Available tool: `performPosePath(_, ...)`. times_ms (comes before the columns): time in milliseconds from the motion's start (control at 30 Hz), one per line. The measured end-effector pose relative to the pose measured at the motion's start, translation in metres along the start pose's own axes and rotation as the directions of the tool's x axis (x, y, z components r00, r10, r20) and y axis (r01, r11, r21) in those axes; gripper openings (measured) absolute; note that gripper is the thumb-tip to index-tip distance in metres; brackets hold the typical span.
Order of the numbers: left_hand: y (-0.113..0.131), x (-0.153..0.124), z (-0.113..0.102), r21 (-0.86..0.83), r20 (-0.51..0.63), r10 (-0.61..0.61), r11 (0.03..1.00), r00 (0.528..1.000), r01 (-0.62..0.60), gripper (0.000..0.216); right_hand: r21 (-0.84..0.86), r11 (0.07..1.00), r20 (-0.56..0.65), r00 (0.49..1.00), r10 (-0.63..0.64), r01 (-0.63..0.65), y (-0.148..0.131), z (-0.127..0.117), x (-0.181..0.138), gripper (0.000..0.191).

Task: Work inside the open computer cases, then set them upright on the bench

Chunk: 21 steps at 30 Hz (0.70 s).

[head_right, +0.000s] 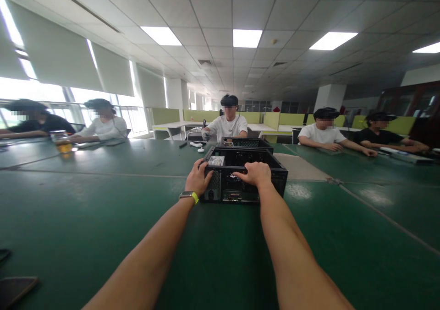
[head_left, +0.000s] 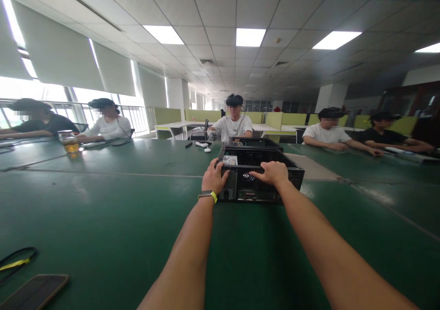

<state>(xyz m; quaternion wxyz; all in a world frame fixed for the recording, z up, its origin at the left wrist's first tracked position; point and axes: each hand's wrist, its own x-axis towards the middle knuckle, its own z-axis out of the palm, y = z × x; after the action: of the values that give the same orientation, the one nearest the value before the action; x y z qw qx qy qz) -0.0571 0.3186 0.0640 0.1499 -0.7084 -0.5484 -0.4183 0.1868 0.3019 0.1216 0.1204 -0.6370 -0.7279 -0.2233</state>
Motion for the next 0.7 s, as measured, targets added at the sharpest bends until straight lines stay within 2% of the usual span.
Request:
performPosePath(233, 0.000, -0.001, 0.003, 0.038, -0.022, -0.008, 0.999, 1.000, 0.009, 0.038, -0.004, 0.999, -0.033, 0.998, 0.044, -0.044, -0.003, 0.005, 0.002, 0.076)
performPosePath(700, 0.005, -0.003, -0.005, 0.121, 0.011, -0.021, 0.992, 1.000, 0.020, 0.037, 0.006, 1.000, -0.031, 0.999, 0.015, -0.014, 0.000, 0.008, 0.008, 0.071)
